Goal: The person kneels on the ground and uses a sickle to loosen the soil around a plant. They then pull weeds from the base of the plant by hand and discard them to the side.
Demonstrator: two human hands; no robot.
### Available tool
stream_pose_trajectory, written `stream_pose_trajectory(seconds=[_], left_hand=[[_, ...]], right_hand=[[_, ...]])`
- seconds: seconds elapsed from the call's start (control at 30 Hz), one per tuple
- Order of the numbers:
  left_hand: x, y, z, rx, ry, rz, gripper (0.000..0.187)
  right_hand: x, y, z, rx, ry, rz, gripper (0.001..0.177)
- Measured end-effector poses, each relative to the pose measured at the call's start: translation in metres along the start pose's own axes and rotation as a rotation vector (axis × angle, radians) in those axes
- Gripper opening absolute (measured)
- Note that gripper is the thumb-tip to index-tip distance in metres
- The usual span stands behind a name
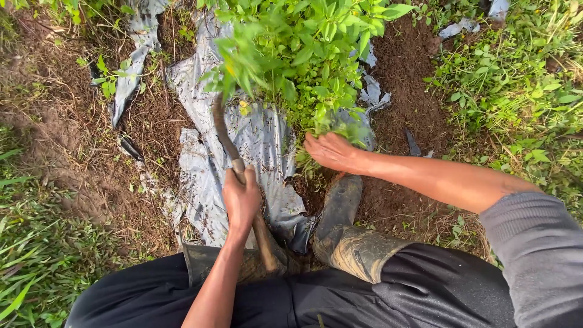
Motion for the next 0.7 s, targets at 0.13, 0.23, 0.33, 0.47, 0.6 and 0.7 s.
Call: stream_pose_trajectory(seconds=[0.13,0.23,0.33,0.47,0.6,0.7], left_hand=[[0.011,0.004,-0.031,0.199,0.317,-0.001,0.021],[0.018,0.005,-0.047,0.281,0.456,0.029,0.018],[0.021,0.009,-0.049,0.29,0.497,0.012,0.017],[0.016,0.007,-0.037,0.202,0.413,-0.038,0.018],[0.012,0.009,-0.02,0.089,0.358,-0.072,0.019],[0.0,-0.002,-0.002,-0.021,0.123,-0.041,0.027]], right_hand=[[-0.013,-0.032,-0.036,0.217,0.5,-0.025,0.018],[-0.023,-0.062,-0.051,0.367,0.648,-0.02,0.017],[-0.023,-0.105,0.005,0.504,0.831,0.017,0.025],[0.007,-0.125,-0.04,0.205,0.77,0.18,0.034],[0.035,-0.092,-0.073,-0.288,0.481,0.318,0.046],[0.035,-0.078,0.013,-0.307,0.462,0.202,0.047]])
Point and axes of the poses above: each hand's wrist, its own y-axis away from the middle knuckle, its own z-axis out of the palm, x = y × z, the point moved 6 cm from there along -y, towards the middle knuckle, and after that the axes turned 9 degrees about -x, right-handed, at the moved point
